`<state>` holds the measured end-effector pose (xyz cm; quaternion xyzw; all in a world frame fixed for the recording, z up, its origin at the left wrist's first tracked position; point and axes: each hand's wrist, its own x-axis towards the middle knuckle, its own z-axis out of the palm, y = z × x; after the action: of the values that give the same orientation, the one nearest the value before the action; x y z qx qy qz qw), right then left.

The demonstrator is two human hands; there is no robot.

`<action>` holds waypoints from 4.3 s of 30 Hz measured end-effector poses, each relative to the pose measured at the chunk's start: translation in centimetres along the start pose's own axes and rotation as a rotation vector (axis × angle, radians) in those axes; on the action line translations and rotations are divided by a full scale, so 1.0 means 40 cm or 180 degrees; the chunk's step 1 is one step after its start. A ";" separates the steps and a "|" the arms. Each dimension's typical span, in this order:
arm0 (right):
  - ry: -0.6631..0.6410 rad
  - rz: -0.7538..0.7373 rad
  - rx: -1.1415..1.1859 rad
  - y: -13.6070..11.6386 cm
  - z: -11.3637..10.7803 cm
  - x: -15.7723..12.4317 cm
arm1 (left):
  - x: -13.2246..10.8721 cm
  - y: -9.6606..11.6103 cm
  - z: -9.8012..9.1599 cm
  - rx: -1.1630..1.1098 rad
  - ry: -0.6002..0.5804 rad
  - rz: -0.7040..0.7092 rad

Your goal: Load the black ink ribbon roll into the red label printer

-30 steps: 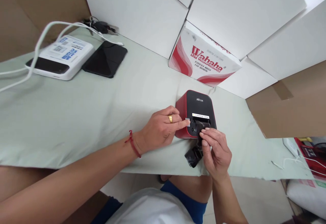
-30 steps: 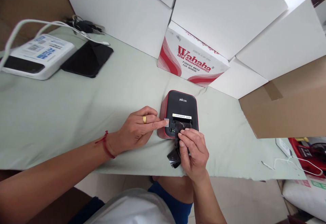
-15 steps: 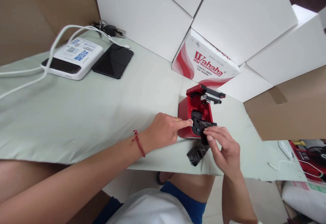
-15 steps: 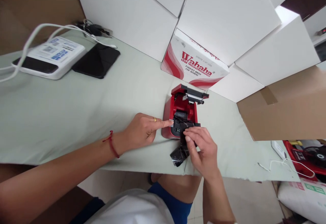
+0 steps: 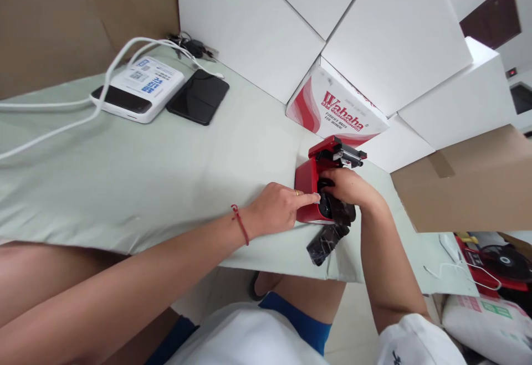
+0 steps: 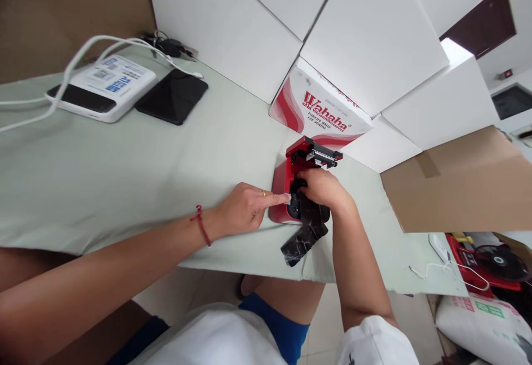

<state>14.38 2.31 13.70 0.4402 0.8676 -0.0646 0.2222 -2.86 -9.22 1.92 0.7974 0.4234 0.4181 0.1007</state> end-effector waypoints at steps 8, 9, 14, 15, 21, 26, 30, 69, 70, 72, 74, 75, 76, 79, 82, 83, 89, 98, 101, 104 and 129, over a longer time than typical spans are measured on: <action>0.1291 0.0156 0.0521 0.021 -0.004 -0.171 | 0.000 -0.004 -0.005 0.0049 0.0061 0.0043; 0.1338 0.0157 0.0658 0.038 -0.013 -0.215 | -0.001 -0.005 -0.003 0.0051 0.0093 0.0050; 0.0996 0.0754 0.0764 0.191 0.002 -0.361 | -0.003 -0.010 0.004 0.0076 0.0151 0.0102; 0.0842 0.0835 0.0730 0.225 0.024 -0.364 | -0.003 -0.010 0.005 0.0085 0.0150 0.0107; 0.0322 0.1064 0.0622 0.287 0.201 -0.280 | -0.004 -0.014 0.007 0.0146 0.0174 0.0142; 0.1037 0.0763 0.1211 0.186 0.250 -0.251 | -0.005 -0.014 0.005 0.0116 0.0137 0.0168; 0.0623 0.0465 0.1345 0.131 0.259 -0.239 | -0.003 -0.011 0.003 0.0106 0.0080 0.0121; 0.1177 -0.0621 0.1017 -0.017 -0.026 -0.085 | 0.000 0.092 0.000 0.0568 0.0071 0.0796; 0.1590 -0.0519 0.1192 -0.018 -0.028 -0.097 | 0.002 0.093 -0.002 0.0574 0.0069 0.0811; 0.2405 -0.0309 0.1245 -0.011 -0.026 -0.104 | 0.004 0.094 -0.002 0.0582 0.0081 0.0847; 0.2935 -0.0250 0.0951 0.008 -0.012 -0.090 | 0.004 0.097 -0.001 0.0588 0.0106 0.0864; 0.3029 -0.0263 0.0794 0.020 -0.002 -0.080 | 0.003 0.098 0.000 0.0588 0.0114 0.0873; 0.3027 -0.0284 0.0679 0.031 0.009 -0.070 | 0.003 0.100 0.001 0.0582 0.0124 0.0884; 0.2878 -0.0302 0.0670 0.049 0.040 -0.065 | 0.000 0.103 0.001 0.0523 0.0146 0.0936; 0.2874 -0.0265 0.0947 0.038 0.066 -0.101 | 0.000 0.104 -0.001 0.0496 0.0090 0.0932; 0.2856 -0.0264 0.1046 0.031 0.076 -0.117 | -0.001 0.104 -0.001 0.0499 0.0068 0.0921; 0.2675 -0.0290 0.1367 0.008 0.158 -0.168 | -0.003 0.099 0.005 0.0445 0.0137 0.0890; 0.2679 -0.0354 0.1720 0.012 0.195 -0.168 | 0.027 0.054 -0.014 0.0352 0.0296 0.0294; 0.2711 -0.0339 0.1811 0.012 0.200 -0.167 | 0.029 0.044 -0.014 0.0241 0.0130 0.0159; 0.2724 -0.0368 0.1878 0.013 0.206 -0.165 | 0.032 0.042 -0.017 0.0167 0.0121 0.0116; 0.3271 -0.0922 0.1696 -0.065 0.280 -0.256 | 0.030 0.038 -0.045 0.0390 0.0118 0.0040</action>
<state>21.27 -10.22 8.00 0.3329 0.8690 -0.0884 -0.3552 -2.97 -9.59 4.56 0.7968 0.4449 0.4067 0.0411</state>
